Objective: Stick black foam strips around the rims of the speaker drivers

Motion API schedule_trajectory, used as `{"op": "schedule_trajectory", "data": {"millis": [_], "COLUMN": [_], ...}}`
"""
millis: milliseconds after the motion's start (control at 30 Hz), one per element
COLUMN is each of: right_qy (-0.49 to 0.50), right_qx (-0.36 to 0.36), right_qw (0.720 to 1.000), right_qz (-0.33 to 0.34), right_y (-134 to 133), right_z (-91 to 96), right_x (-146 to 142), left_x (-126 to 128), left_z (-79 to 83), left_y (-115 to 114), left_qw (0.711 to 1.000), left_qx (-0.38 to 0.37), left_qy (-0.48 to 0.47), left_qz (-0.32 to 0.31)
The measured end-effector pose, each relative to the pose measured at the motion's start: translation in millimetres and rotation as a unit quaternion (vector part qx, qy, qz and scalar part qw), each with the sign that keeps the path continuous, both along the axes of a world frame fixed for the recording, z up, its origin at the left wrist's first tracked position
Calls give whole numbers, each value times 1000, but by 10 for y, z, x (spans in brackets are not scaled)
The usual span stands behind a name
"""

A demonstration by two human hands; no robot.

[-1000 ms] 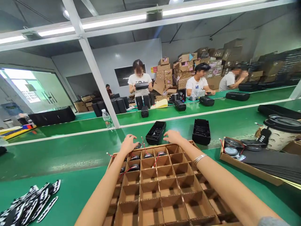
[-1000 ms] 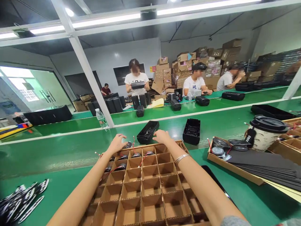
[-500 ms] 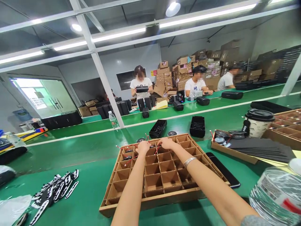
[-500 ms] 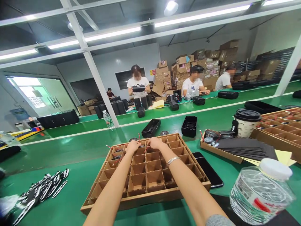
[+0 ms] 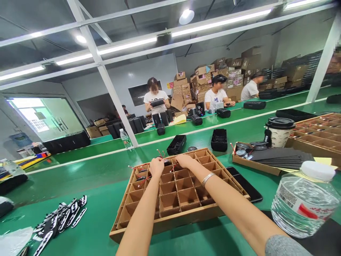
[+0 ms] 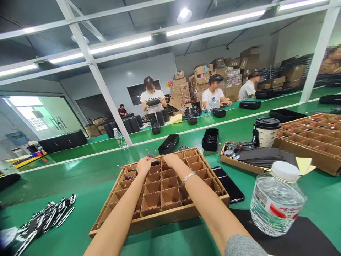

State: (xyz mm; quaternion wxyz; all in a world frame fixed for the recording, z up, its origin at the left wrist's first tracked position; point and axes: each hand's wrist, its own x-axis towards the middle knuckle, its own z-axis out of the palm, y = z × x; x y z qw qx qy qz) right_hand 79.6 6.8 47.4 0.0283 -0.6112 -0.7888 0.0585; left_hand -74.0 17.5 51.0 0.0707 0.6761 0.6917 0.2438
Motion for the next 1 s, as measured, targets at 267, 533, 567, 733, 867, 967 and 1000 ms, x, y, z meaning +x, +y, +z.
{"op": "schedule_trajectory", "data": {"millis": [267,533,567,733,867,967,1000], "right_qy": [0,102,116,167,200,209,223], "right_qx": [33,189,213,320,367,314,268], "right_qw": [999,971,965,930,908,926,937], "right_qz": [-22,-105,-103,-63,-25,-26,-36], "right_y": [-82,-252,-282,-619,-1278,-1966,-2171], "right_z": [21,58,139,699,813,424,221], "right_x": [-80,-33,-13,177,381,435,430], "left_x": [-297,-501,-487,-438,-408,-363,-349], "left_z": [740,-89,-241,-635,-707,-752,-765], "left_y": [-416,-2043,-2189,-2535,-2577,-2558,-2539], "left_qw": [987,972,970,964,957,955,955], "left_qx": [103,1,-12,-43,-40,-23,-17], "left_qy": [-109,-204,-214,-245,-265,-271,-273], "left_qz": [-58,-119,-113,-92,-111,-116,-113]}}
